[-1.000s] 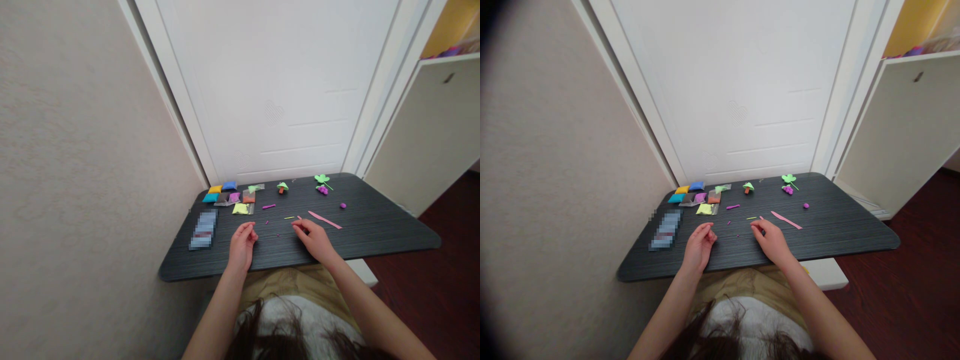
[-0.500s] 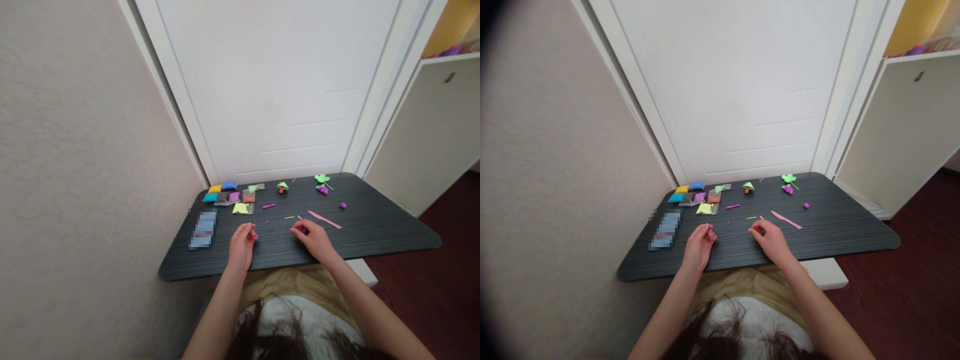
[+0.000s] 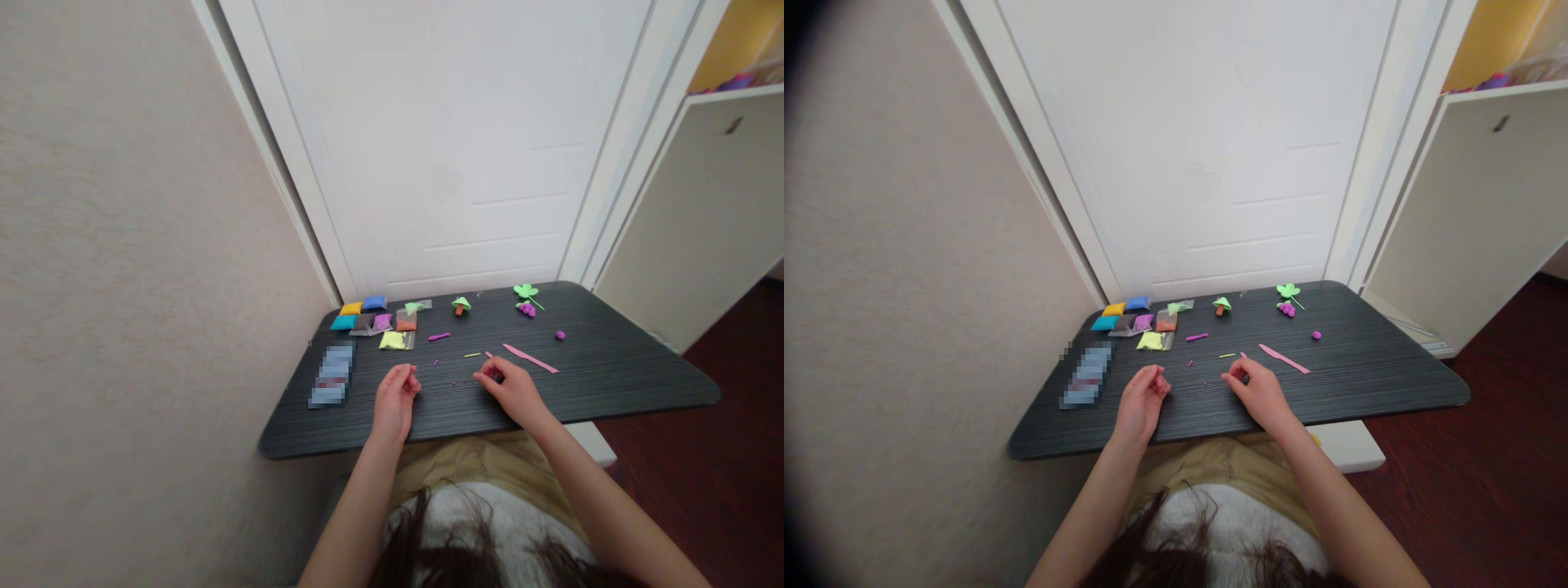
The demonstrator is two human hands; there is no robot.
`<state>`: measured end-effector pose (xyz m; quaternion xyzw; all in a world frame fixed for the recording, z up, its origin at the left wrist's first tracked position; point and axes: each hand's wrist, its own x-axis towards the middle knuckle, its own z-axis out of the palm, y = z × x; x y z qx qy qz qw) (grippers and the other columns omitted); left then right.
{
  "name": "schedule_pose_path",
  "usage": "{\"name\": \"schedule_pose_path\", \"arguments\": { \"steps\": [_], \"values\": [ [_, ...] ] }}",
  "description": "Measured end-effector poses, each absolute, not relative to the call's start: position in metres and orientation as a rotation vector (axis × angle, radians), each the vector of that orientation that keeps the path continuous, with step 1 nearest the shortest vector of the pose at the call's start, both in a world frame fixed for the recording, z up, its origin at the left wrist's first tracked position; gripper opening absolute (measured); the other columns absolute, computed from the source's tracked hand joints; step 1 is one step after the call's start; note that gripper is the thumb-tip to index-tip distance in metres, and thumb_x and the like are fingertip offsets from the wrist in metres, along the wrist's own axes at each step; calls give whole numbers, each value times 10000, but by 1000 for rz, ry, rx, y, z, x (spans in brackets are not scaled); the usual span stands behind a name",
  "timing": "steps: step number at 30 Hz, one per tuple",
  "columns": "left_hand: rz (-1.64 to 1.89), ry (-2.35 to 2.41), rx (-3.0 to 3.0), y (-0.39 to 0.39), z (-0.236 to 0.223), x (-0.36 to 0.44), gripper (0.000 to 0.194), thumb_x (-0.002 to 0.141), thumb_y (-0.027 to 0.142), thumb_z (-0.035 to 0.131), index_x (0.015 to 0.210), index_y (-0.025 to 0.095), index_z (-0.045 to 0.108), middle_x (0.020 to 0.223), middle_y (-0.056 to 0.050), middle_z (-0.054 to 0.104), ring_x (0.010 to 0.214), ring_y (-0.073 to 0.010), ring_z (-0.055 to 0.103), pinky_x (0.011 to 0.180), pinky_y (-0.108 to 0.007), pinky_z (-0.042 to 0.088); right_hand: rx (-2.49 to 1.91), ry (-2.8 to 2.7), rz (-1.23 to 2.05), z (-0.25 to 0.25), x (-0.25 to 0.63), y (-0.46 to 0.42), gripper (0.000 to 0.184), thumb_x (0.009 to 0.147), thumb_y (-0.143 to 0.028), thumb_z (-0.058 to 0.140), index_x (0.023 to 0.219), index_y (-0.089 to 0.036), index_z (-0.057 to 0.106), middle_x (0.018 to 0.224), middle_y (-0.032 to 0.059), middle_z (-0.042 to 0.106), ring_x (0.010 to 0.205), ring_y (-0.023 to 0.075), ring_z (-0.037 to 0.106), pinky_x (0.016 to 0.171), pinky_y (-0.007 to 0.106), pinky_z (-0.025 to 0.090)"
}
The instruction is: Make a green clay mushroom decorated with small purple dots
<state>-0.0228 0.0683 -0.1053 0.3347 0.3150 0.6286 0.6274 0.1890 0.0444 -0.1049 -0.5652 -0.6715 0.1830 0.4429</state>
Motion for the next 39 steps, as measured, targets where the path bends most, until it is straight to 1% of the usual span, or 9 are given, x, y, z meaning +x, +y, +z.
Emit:
{"name": "schedule_pose_path", "arguments": {
  "steps": [4, 10, 13, 15, 19, 24, 28, 33, 39],
  "values": [
    [1439, 744, 799, 68, -105, -23, 144, 705, 274, 601, 734, 133, 586, 550, 33, 489, 524, -60, 443, 560, -216, 367, -1404, -1662, 440, -105, 189, 44, 221, 768, -406, 490, 698, -204, 544, 681, -10, 586, 658, 143, 536, 638, 266, 390],
    [1421, 824, 901, 66, -107, -20, 135, 677, 244, 633, 753, 141, 590, 601, 37, 494, 546, -54, 428, 577, -207, 350, -1361, -1686, 433, -108, 191, 46, 172, 777, -324, 484, 838, -221, 607, 801, 4, 626, 765, 154, 561, 732, 283, 408],
    [1381, 878, 981, 65, -108, -18, 133, 646, 217, 664, 730, 137, 598, 608, 32, 512, 562, -59, 433, 580, -202, 333, -1344, -1698, 433, -108, 192, 46, 168, 773, -309, 490, 852, -229, 616, 835, 5, 633, 808, 157, 563, 763, 287, 406],
    [1354, 900, 1029, 64, -109, -18, 123, 651, 227, 661, 660, 133, 584, 574, 31, 501, 563, -67, 431, 580, -204, 325, -1339, -1703, 432, -108, 191, 46, 159, 769, -314, 498, 836, -230, 616, 823, 2, 632, 797, 155, 563, 755, 284, 408],
    [1339, 914, 1073, 62, -107, -18, 236, 718, 314, 587, 571, 142, 522, 545, 28, 474, 562, -79, 428, 592, -216, 333, -1355, -1692, 425, -106, 189, 44, 167, 761, -362, 515, 751, -217, 596, 740, -1, 614, 709, 151, 550, 677, 277, 409],
    [1345, 933, 1094, 62, -105, -18, 241, 744, 352, 543, 614, 151, 518, 572, 28, 462, 561, -80, 420, 587, -219, 337, -1378, -1676, 416, -104, 189, 43, 229, 774, -404, 495, 683, -206, 565, 694, -4, 595, 674, 147, 534, 647, 275, 395],
    [1325, 972, 1148, 63, -106, -18, 202, 741, 345, 547, 680, 153, 562, 577, 27, 467, 572, -84, 423, 590, -216, 333, -1368, -1684, 423, -105, 190, 43, 179, 774, -367, 497, 750, -212, 584, 732, -6, 605, 703, 144, 546, 669, 270, 405],
    [1266, 1021, 1252, 62, -106, -16, 195, 690, 317, 605, 798, 156, 619, 671, 2, 552, 612, -100, 450, 620, -225, 342, -1345, -1701, 429, -108, 190, 46, 165, 772, -307, 486, 842, -219, 607, 793, 6, 623, 758, 151, 560, 721, 283, 417],
    [1200, 1072, 1377, 55, -100, -13, 201, 633, 351, 649, 623, 158, 592, 581, 17, 534, 572, -111, 440, 578, -229, 321, -1344, -1713, 428, -106, 189, 45, 165, 764, -339, 498, 793, -217, 606, 771, 9, 623, 743, 162, 558, 709, 293, 419]
  ]
}}
